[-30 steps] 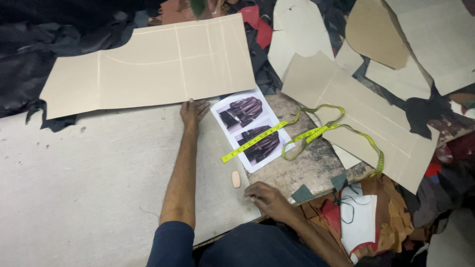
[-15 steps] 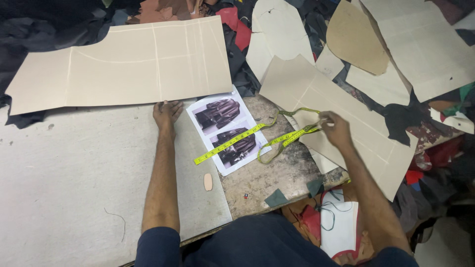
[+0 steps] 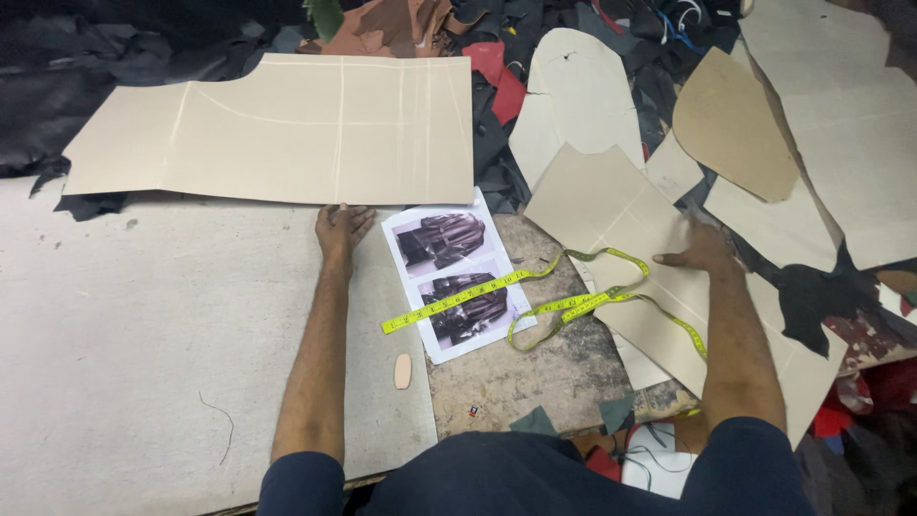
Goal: The person measures paper garment pattern pieces laid on a work table using a yellow measuring tape, checking dimensions against a printed photo of a leather jacket. They reposition the tape across different pattern sections, smooth the paper flat, and stack the measured pattern pieces together at the end.
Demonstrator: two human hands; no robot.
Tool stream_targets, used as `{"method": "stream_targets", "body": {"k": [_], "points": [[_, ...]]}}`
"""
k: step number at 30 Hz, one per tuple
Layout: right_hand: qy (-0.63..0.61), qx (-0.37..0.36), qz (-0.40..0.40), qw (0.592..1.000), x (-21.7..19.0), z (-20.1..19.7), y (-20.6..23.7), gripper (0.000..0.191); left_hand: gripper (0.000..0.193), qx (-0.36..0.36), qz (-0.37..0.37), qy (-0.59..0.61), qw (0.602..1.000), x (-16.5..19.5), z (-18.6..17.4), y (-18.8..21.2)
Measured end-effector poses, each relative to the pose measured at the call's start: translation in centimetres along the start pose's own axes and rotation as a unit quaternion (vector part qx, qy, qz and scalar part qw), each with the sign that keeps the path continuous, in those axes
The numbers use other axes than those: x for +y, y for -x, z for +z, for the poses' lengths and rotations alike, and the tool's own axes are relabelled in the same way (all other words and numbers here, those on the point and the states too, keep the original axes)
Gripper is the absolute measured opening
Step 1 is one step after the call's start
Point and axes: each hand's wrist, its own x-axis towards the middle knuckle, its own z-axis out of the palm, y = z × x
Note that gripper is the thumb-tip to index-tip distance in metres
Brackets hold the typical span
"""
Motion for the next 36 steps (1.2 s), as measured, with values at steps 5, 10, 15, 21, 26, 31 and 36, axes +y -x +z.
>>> {"method": "stream_targets", "body": {"k": [5,10,15,21,26,31,36], "points": [[0.020,0.039,0.038,0.998,1.4,0.6,-2.0,0.135,0.046,-0.004,0.021,-0.004,1.000,-1.2,-0.3,-0.4],[-0.156,0.137,-0.043,0.977,4.4,0.0,-3.1,0.075,0.047,0.002,0.011,-0.018,1.000,-1.5,-0.6,-0.7],[-0.223,0.253,-0.069,0.939,7.2,-4.2,-4.8,0.048,0.047,0.022,0.043,-0.016,0.999,-2.6,-0.2,-0.6],[-0.121,0.359,-0.148,0.913,7.5,-12.2,-6.1,0.024,0.056,0.087,0.024,-0.052,0.995,-4.4,3.5,0.7],[0.017,0.422,-0.272,0.865,1.9,-17.8,-7.3,0.025,0.053,0.089,-0.016,0.042,0.995,-2.4,3.9,0.3],[-0.052,0.378,-0.344,0.858,-6.9,-20.2,-7.9,0.024,0.034,0.024,-0.033,0.079,0.996,-0.1,3.5,-1.0],[-0.134,0.324,-0.398,0.847,-14.8,-20.9,-7.3,0.024,0.036,-0.077,-0.105,-0.019,0.991,-0.8,5.3,0.0]]}}
